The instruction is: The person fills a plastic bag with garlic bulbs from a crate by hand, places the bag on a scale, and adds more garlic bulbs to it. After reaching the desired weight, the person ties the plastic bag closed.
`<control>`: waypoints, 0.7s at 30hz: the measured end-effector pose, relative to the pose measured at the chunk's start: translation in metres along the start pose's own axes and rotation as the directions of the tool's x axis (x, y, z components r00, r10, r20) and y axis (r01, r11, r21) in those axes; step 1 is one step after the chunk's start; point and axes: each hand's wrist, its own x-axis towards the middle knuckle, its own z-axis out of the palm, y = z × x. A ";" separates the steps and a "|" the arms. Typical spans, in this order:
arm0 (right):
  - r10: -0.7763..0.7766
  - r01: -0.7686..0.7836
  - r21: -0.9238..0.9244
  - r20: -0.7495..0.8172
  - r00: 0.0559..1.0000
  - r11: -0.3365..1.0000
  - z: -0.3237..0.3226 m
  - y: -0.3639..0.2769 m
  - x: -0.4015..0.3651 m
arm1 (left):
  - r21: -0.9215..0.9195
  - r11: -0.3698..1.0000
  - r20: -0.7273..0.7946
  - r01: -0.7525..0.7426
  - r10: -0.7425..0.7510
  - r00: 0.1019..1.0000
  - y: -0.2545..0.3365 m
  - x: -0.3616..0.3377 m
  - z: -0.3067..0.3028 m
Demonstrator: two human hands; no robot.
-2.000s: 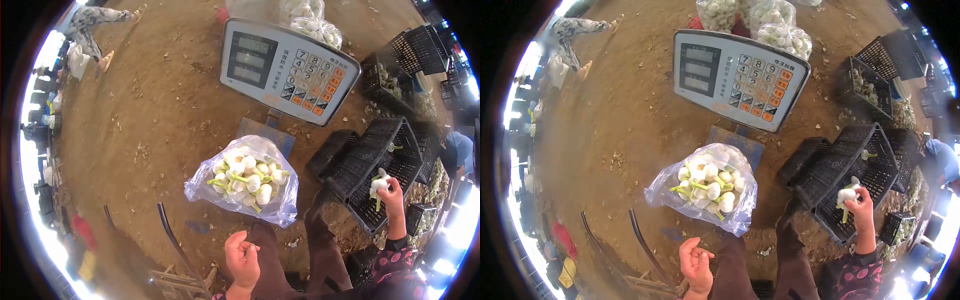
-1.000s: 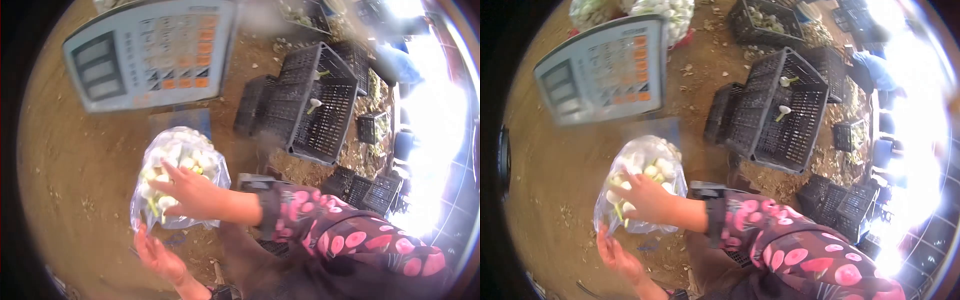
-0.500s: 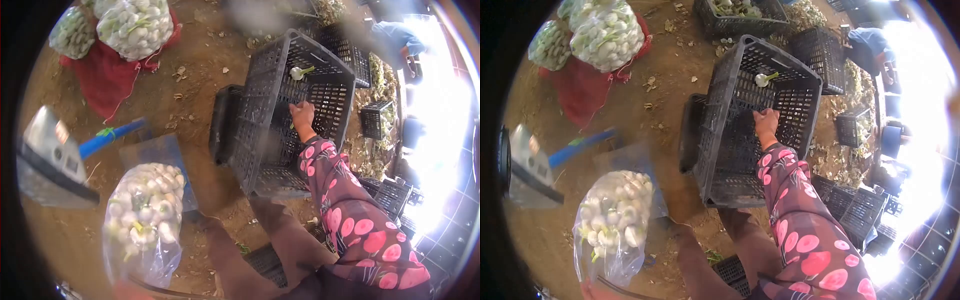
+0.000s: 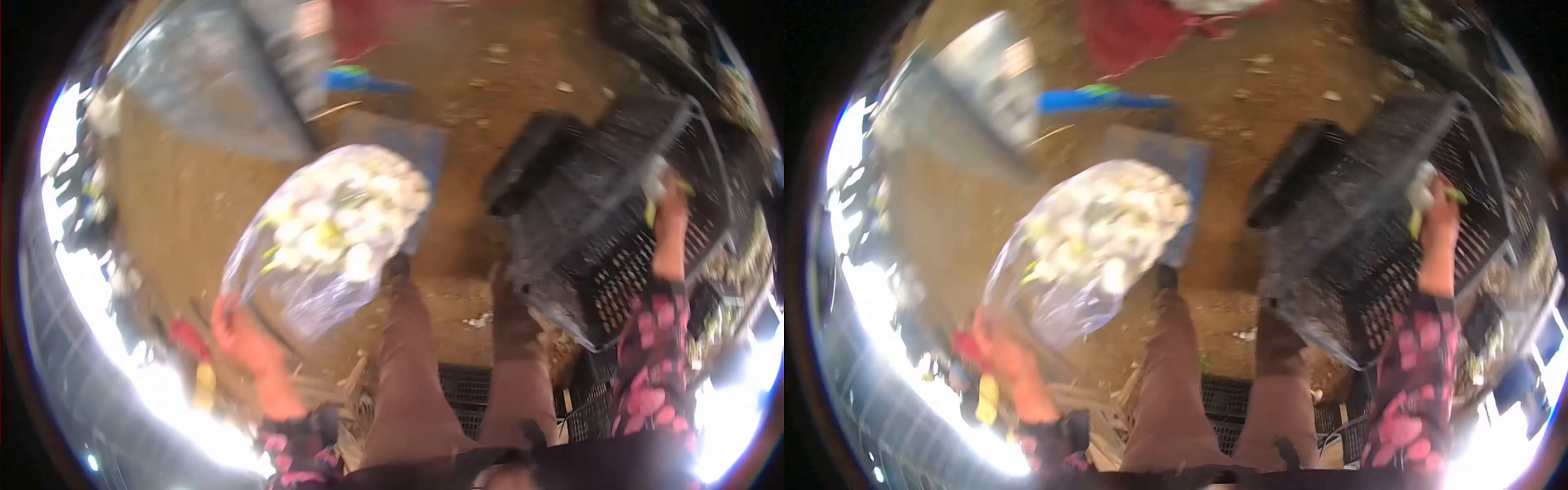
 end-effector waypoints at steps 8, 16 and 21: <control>-0.160 0.049 0.218 0.530 0.833 0.975 0.147 -0.115 -0.311 | -0.324 0.941 0.240 0.095 -0.016 0.971 0.002 0.008 -0.011; 0.298 -0.712 0.195 0.810 0.505 0.675 0.378 -0.113 -0.470 | -0.522 0.815 0.436 0.252 0.001 0.900 0.000 0.020 -0.021; 0.065 0.097 -0.289 0.504 0.861 0.952 0.419 -0.053 -0.460 | -0.514 0.827 0.458 0.225 0.042 0.888 -0.004 0.035 -0.026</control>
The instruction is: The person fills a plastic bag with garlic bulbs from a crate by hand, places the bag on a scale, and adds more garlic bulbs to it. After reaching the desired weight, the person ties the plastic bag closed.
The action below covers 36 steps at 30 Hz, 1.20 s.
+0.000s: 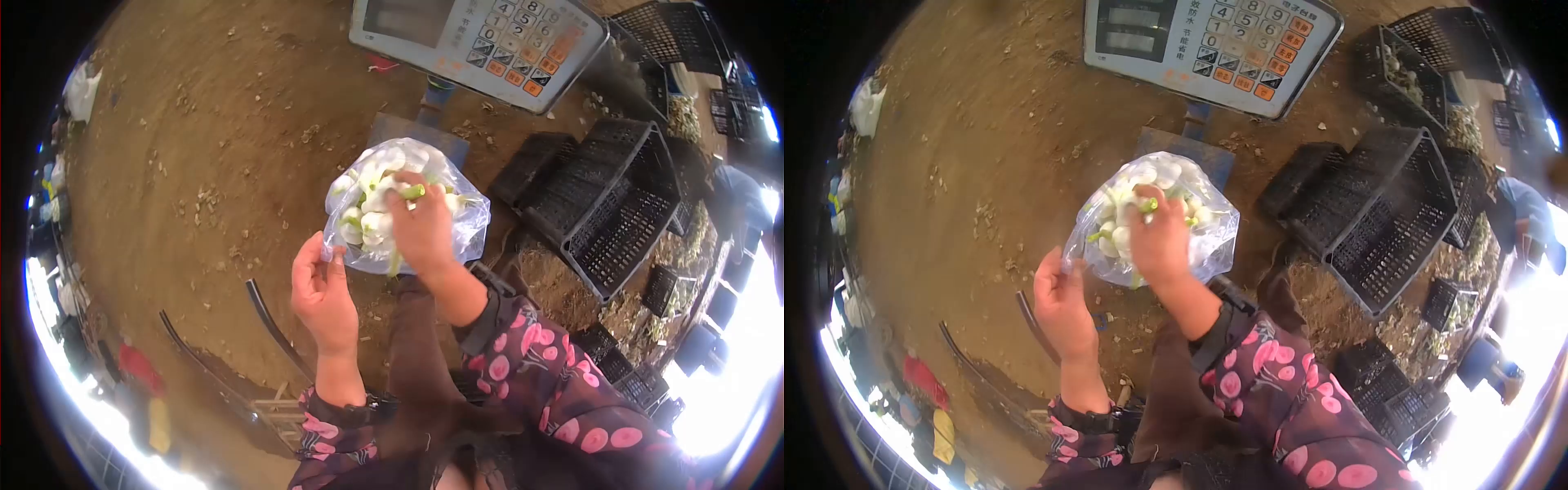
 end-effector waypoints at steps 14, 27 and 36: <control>-0.545 0.296 -0.761 -0.089 0.833 0.577 -0.050 0.017 -0.012 | -0.049 0.998 0.099 0.037 -0.033 0.995 -0.005 0.019 -0.025; -0.441 0.407 -0.324 -0.037 0.897 0.854 -0.141 0.007 -0.132 | 0.144 0.988 0.101 -0.049 0.035 0.994 0.003 -0.048 -0.072; -0.206 0.204 -0.167 0.008 0.979 0.964 -0.186 0.107 -0.179 | 0.233 0.916 0.693 0.326 -0.392 0.605 0.006 -0.142 -0.031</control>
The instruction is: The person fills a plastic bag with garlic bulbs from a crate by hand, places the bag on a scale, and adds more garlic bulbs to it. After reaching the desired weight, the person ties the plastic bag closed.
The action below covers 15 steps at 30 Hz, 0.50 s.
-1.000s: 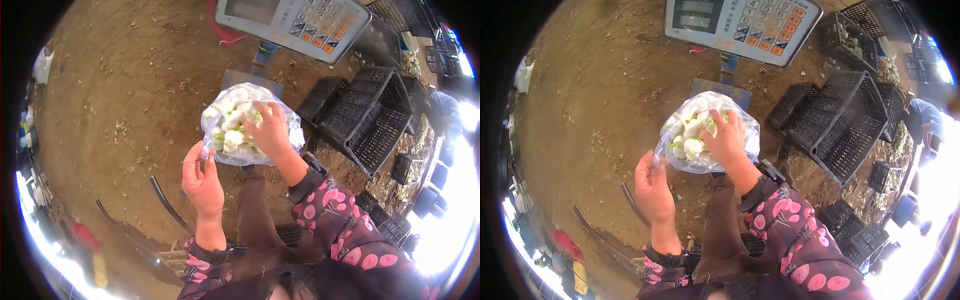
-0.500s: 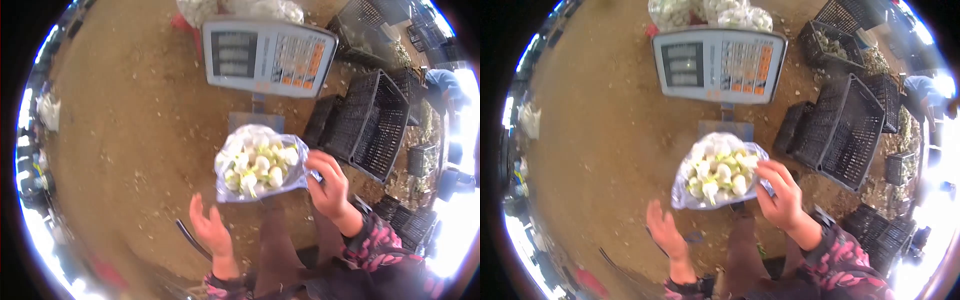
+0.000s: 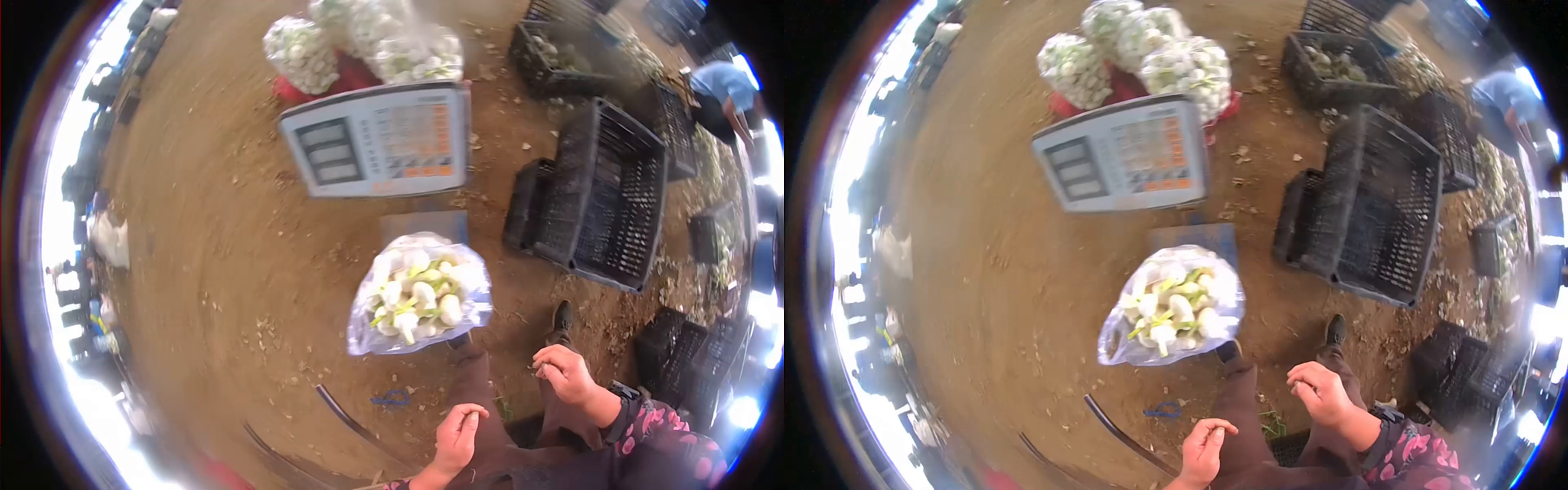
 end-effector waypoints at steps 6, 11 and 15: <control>0.059 -0.060 -0.012 -0.044 0.997 0.998 -0.088 0.084 -0.042 | 0.348 0.931 0.095 0.114 -0.156 0.983 0.025 0.011 0.088; 0.288 -0.263 0.131 -0.250 0.924 0.956 -0.192 0.152 -0.069 | 0.543 0.838 0.194 0.053 -0.187 0.963 0.027 0.021 0.186; 0.388 -0.328 0.213 -0.390 0.835 0.920 -0.289 0.229 -0.093 | 0.577 0.815 0.293 0.051 -0.265 0.919 0.031 0.027 0.304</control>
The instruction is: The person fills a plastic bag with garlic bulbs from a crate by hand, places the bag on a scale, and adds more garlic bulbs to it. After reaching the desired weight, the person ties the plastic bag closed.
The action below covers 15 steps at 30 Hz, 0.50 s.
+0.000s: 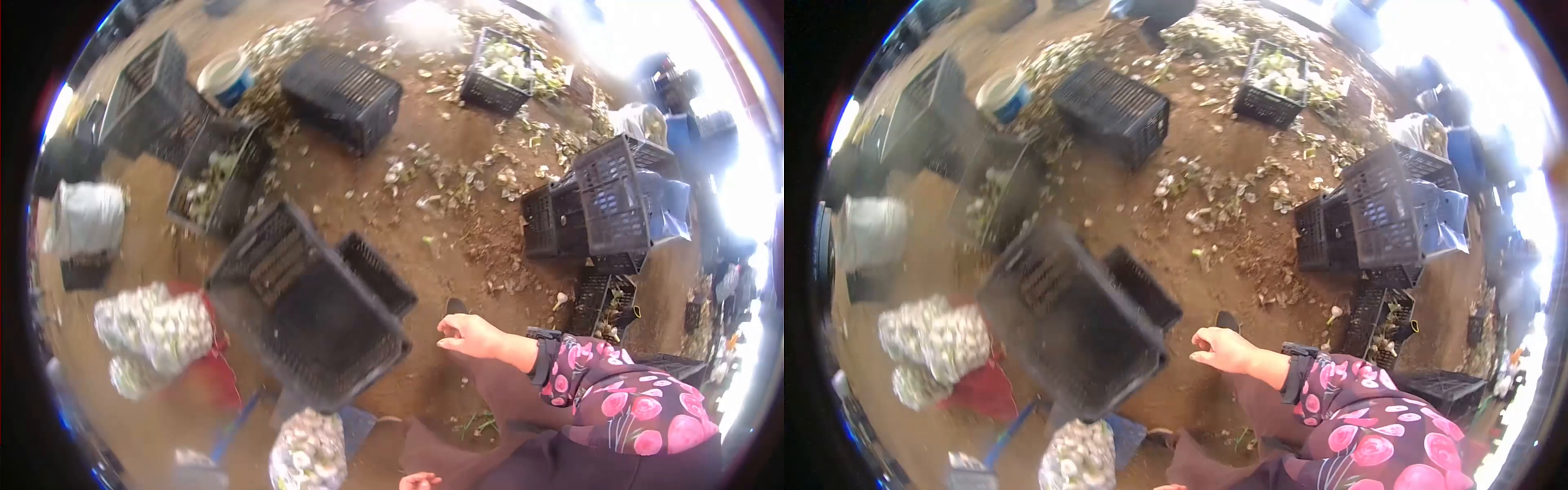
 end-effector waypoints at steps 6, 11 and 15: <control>0.115 -0.077 0.193 -0.199 0.973 0.978 -0.140 0.045 0.042 | -0.034 0.999 0.188 0.006 0.000 0.982 0.095 0.066 0.088; 0.295 -0.208 0.258 -0.367 0.882 0.943 -0.211 0.078 0.053 | 0.088 0.996 0.225 -0.029 0.008 0.974 0.184 0.128 0.136; 0.373 -0.195 0.398 -0.440 0.817 0.896 -0.259 0.117 0.107 | 0.017 0.999 0.249 0.037 -0.040 0.968 0.252 0.200 0.208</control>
